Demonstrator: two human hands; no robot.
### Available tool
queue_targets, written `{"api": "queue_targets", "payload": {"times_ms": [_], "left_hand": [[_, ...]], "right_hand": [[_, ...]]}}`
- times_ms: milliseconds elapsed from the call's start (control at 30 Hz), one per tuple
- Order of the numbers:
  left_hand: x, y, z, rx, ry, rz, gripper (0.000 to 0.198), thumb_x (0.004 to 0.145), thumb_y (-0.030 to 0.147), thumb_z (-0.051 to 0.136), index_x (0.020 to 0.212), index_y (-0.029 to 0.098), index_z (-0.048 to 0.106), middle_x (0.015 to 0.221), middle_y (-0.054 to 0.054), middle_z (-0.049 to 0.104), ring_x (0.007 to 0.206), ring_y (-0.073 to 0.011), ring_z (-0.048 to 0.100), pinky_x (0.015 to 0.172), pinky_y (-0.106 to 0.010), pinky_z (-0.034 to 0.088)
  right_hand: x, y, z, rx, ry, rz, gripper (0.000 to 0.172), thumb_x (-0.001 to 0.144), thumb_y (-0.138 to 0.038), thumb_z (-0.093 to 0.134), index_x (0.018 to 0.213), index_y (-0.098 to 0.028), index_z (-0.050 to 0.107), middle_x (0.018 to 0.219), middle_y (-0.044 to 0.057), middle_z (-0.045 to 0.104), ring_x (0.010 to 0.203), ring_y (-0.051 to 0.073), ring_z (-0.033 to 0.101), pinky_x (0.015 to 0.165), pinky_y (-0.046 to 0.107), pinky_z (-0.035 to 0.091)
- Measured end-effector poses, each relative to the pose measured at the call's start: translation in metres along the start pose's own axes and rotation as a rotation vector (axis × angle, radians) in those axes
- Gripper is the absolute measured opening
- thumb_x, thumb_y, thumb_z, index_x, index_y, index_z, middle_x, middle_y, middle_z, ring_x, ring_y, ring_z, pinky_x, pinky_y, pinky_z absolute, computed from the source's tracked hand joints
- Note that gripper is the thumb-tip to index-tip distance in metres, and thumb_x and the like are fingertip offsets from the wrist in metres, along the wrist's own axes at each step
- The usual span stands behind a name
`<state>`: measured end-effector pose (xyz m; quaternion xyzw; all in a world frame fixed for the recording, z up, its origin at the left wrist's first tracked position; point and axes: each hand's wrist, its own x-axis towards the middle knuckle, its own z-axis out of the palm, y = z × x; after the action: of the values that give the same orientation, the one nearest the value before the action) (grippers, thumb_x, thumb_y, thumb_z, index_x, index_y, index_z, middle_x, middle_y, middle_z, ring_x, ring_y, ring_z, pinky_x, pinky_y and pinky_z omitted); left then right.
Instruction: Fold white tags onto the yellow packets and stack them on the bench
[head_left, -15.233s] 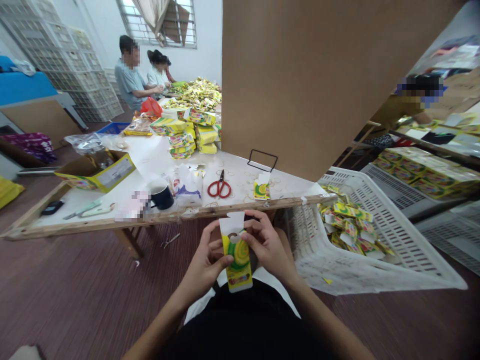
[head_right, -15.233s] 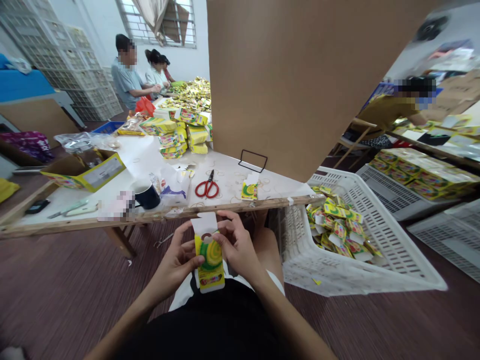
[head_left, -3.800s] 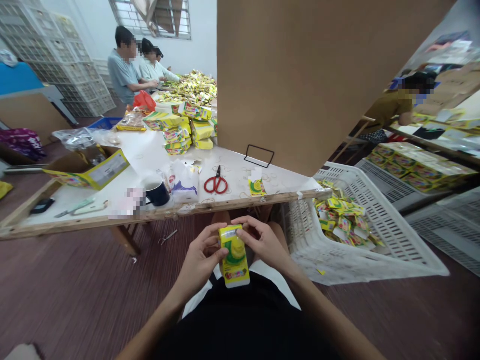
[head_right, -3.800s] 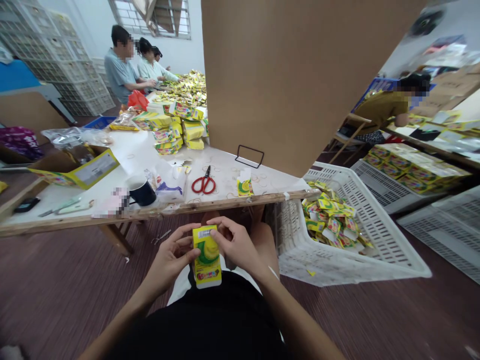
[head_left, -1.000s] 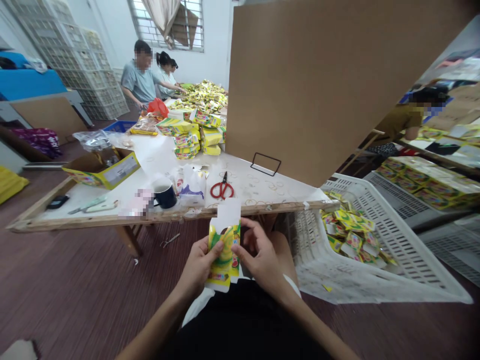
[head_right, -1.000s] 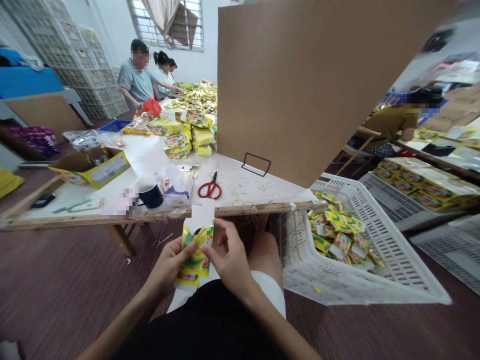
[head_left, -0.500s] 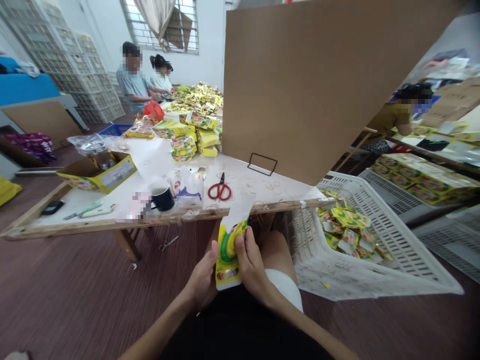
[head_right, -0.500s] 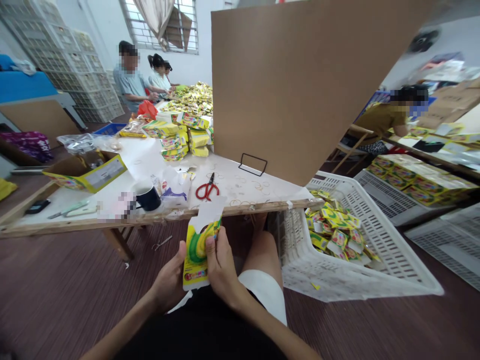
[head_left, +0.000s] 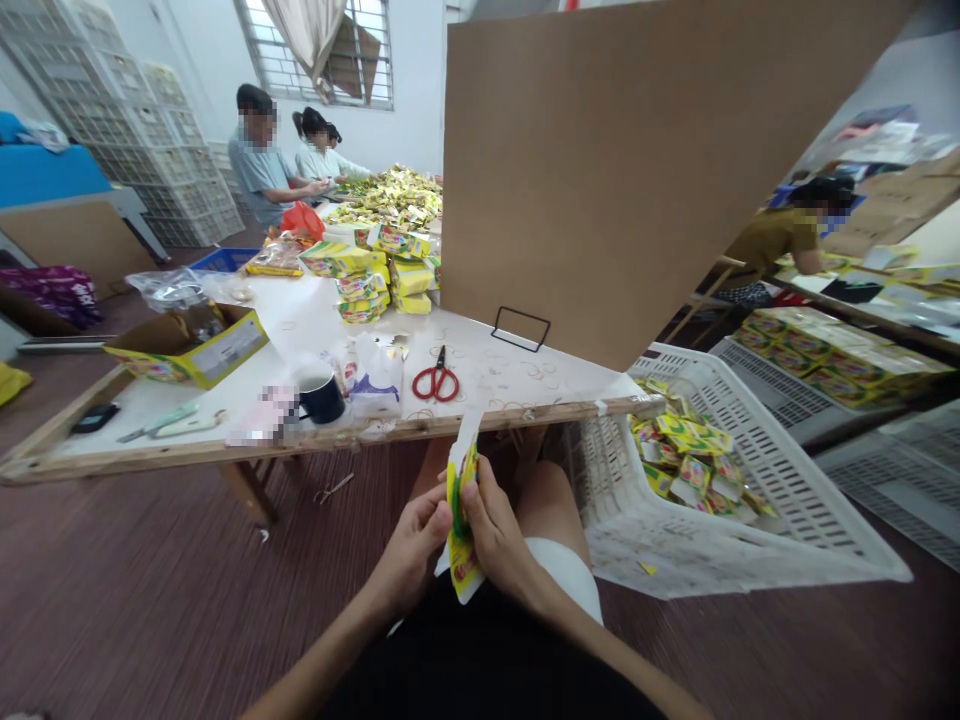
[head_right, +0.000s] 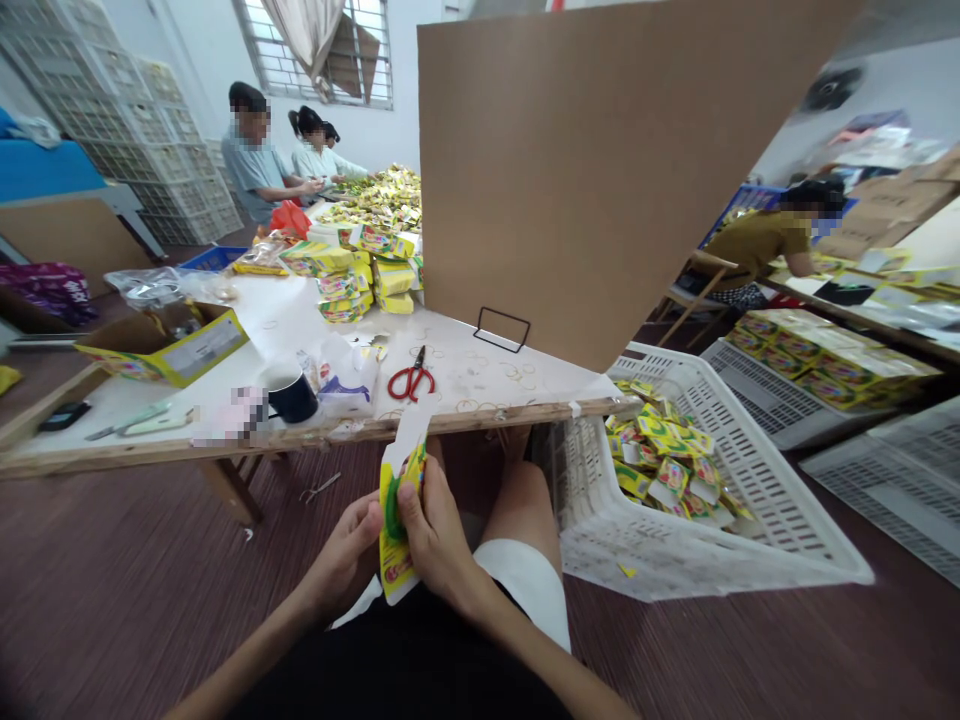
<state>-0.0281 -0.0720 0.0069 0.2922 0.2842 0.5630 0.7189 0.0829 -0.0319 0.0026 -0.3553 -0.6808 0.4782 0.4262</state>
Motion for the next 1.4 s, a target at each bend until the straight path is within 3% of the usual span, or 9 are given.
{"api": "queue_targets", "payload": {"times_ms": [300,433,567,733,800,900,1200,1333,1400], "left_hand": [[0.001,0.003,0.003,-0.042,0.034,-0.011,0.053,0.069,0.049,0.069,0.108,0.014,0.064,0.087,-0.01,0.071,0.083,-0.0269,0.065,0.075,-0.035,0.05],[-0.001,0.009,0.007,-0.072,0.089,-0.072,0.049,0.07,0.051,0.067,0.103,0.015,0.067,0.092,-0.009,0.071,0.085,-0.0267,0.065,0.076,-0.036,0.05],[0.0,0.01,0.006,-0.066,0.105,-0.093,0.049,0.066,0.053,0.069,0.093,0.012,0.069,0.087,-0.009,0.071,0.083,-0.0266,0.065,0.074,-0.035,0.05],[0.003,0.0,-0.004,0.053,0.286,-0.001,0.041,0.068,0.049,0.07,0.086,0.012,0.069,0.072,-0.005,0.071,0.073,-0.0215,0.065,0.062,-0.027,0.049],[0.003,-0.003,-0.007,0.127,0.351,0.018,0.044,0.068,0.05,0.07,0.089,0.012,0.068,0.07,-0.004,0.071,0.07,-0.0205,0.065,0.058,-0.025,0.047],[0.002,-0.004,-0.007,0.192,0.31,0.031,0.048,0.072,0.051,0.067,0.101,0.013,0.066,0.075,-0.005,0.072,0.071,-0.0203,0.065,0.06,-0.026,0.049],[0.008,0.001,-0.011,0.415,0.232,0.117,0.041,0.082,0.048,0.056,0.092,0.01,0.063,0.083,-0.008,0.071,0.078,-0.0224,0.065,0.067,-0.029,0.05],[0.006,0.007,-0.014,0.53,0.227,0.181,0.032,0.082,0.034,0.061,0.105,0.015,0.05,0.088,-0.007,0.069,0.082,-0.0215,0.066,0.073,-0.031,0.051],[0.004,0.009,-0.011,0.518,0.228,0.205,0.043,0.082,0.028,0.061,0.117,0.02,0.036,0.089,-0.005,0.068,0.083,-0.0211,0.066,0.074,-0.033,0.052]], "right_hand": [[0.0,0.003,0.002,-0.001,0.015,-0.005,0.034,0.094,-0.045,0.035,0.11,-0.018,0.048,0.101,0.008,0.055,0.093,0.018,0.053,0.083,0.03,0.044],[0.003,0.002,-0.007,-0.128,0.021,-0.012,0.028,0.093,-0.041,0.041,0.096,-0.018,0.055,0.087,0.005,0.056,0.079,0.017,0.052,0.073,0.028,0.045],[0.004,-0.002,-0.019,-0.167,0.056,-0.04,0.026,0.092,-0.038,0.044,0.094,-0.019,0.061,0.091,0.006,0.061,0.085,0.018,0.053,0.078,0.03,0.044],[0.002,-0.004,-0.02,-0.106,0.029,0.009,0.031,0.09,-0.041,0.048,0.105,-0.018,0.064,0.097,0.008,0.064,0.089,0.021,0.056,0.082,0.032,0.045],[0.002,-0.003,-0.019,-0.073,0.017,0.029,0.034,0.089,-0.043,0.049,0.108,-0.018,0.064,0.097,0.008,0.065,0.088,0.021,0.057,0.082,0.033,0.046],[0.001,0.001,-0.016,-0.017,0.037,0.061,0.037,0.087,-0.044,0.052,0.109,-0.017,0.064,0.094,0.008,0.065,0.083,0.02,0.058,0.079,0.033,0.048],[0.0,0.004,-0.016,-0.074,0.187,0.097,0.032,0.083,-0.041,0.058,0.065,-0.015,0.063,0.067,0.003,0.058,0.063,0.015,0.051,0.059,0.026,0.045],[0.001,0.0,-0.022,0.035,0.169,0.104,0.019,0.083,-0.036,0.059,0.091,-0.018,0.06,0.079,0.004,0.062,0.075,0.018,0.058,0.067,0.028,0.049],[0.001,-0.003,-0.027,0.13,0.152,0.085,0.031,0.083,-0.032,0.059,0.11,-0.022,0.049,0.085,0.003,0.063,0.079,0.018,0.06,0.07,0.029,0.05]]}}
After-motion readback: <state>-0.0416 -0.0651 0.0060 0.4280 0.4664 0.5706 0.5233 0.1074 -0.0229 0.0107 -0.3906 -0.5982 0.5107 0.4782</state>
